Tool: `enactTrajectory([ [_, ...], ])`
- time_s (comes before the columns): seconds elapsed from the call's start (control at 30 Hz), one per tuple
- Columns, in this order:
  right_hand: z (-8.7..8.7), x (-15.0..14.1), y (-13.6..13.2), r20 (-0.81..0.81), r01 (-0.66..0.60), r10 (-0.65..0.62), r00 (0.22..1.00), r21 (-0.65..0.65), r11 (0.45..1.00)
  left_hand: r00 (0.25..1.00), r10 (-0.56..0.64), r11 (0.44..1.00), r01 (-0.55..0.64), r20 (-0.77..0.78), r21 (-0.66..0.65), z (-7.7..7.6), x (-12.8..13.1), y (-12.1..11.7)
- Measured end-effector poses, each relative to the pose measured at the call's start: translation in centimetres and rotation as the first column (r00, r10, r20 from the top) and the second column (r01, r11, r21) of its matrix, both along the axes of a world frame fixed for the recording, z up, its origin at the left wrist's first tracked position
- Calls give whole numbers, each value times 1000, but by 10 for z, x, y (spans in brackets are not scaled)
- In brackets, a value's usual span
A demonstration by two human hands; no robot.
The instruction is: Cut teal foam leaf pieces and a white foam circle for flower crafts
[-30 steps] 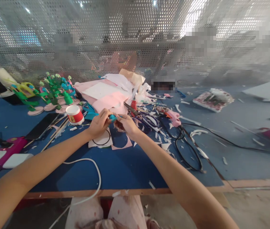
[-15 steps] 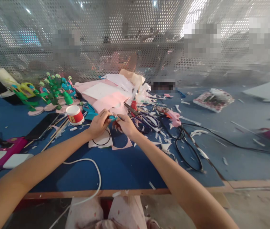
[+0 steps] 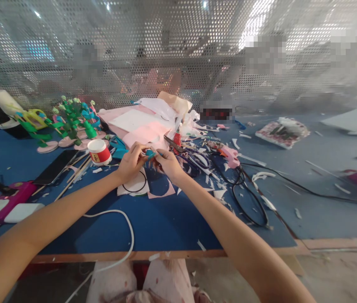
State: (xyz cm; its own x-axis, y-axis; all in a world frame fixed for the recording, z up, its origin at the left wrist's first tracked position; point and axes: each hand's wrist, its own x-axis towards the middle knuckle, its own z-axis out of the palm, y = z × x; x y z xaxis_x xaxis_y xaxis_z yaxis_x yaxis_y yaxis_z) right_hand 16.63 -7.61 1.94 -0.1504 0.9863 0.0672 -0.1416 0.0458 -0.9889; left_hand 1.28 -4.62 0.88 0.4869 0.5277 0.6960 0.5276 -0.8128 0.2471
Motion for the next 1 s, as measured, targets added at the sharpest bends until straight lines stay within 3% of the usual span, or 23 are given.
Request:
enactTrajectory([
  [0.17,0,0,0,33,14,-16,999,52,999,983,139,989,-132,-120,62,4,1,-7],
  [0.33,-1,-1,-1,47,38,-42,998,80,996,972,162,983,-144,-171,114,4,2,-8],
  [0.5,-3,-2,-1,63,65,-73,995,122,990,968,154,987,-140,-197,83,3,2,-7],
  [0.7,-4,-2,-2,177,83,-120,977,201,976,998,-55,998,55,-30,-12,2,0,0],
  [1.0,-4,0,-4,361,64,-194,912,342,938,986,-52,995,65,159,-80,0,4,7],
])
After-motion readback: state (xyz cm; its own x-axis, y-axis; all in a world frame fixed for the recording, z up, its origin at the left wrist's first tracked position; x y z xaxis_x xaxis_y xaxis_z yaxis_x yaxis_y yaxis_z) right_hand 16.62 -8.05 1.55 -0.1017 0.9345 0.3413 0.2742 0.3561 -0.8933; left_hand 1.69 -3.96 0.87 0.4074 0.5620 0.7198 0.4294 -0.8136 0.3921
